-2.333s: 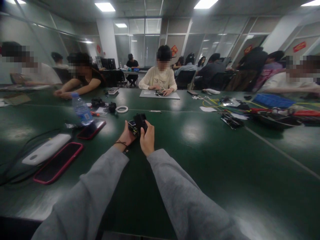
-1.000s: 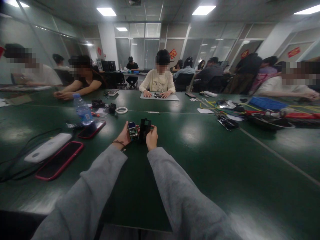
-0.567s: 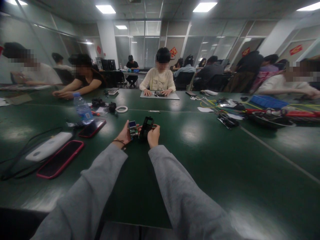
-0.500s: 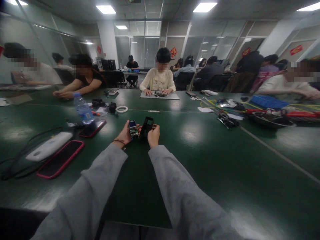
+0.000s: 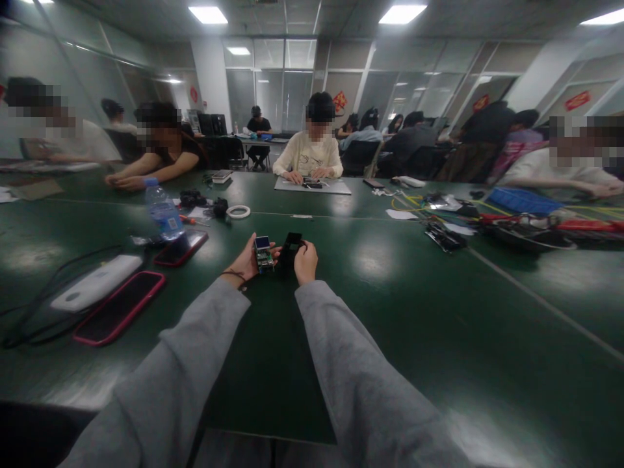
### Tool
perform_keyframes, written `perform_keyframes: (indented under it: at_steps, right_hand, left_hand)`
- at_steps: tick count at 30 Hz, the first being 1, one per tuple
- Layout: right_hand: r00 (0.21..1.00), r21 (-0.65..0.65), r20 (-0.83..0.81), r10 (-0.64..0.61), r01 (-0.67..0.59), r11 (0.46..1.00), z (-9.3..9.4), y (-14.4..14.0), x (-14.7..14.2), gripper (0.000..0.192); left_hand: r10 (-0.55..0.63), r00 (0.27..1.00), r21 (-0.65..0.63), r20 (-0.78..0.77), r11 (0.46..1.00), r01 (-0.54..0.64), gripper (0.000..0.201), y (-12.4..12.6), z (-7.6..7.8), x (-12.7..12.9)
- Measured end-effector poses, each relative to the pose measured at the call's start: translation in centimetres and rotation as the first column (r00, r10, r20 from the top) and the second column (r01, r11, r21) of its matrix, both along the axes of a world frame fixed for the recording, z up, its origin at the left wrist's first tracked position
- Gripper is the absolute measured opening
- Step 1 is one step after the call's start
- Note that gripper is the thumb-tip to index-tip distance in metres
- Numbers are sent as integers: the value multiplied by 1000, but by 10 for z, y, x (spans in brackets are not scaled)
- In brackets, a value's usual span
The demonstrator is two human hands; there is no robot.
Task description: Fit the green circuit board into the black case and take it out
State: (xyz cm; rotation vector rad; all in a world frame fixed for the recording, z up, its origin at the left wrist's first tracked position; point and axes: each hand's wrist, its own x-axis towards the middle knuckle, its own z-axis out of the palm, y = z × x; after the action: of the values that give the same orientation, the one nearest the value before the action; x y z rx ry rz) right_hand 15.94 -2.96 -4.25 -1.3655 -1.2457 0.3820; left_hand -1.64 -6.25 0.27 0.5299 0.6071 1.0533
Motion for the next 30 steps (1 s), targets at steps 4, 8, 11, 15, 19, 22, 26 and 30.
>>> perform_keyframes:
  at_steps: [4,8,11,15,19,22,26,30]
  right_hand:
    - [998,-9,60,17,-16,1000,2,-1,0,36]
    - [997,-8,79,8,-7,1000,3,-3,-1,39]
    - [997,-1,80,2,-2,1000,5,-9,-2,42]
    - [995,28,102,-7,4,1000,10,-20,-5,43]
    - [975,84,221,-6,-13,996,16,-37,-11,49]
    - [930,110,367,-26,-16,994,19,-49,-15,61]
    - [848,32,529,42,-70,997,18,-60,-19,58]
    - [867,23,489,96,-122,992,16,-58,-9,48]
  left_hand:
    - [0,1000,6,29,1000,0,59,1,-1,-2]
    - [5,1000,-9,31,1000,-5,57,0,1,-2]
    - [7,999,-25,35,1000,-6,57,0,2,-1]
    - [28,996,-22,86,999,-26,56,1,2,-5]
    - [65,982,-23,175,998,-62,56,4,0,-15]
    - [141,962,-53,234,990,-132,55,4,-2,-23]
    - [179,944,-67,278,984,-167,54,3,-3,-27]
    - [178,950,-76,255,984,-164,53,-2,-2,-26]
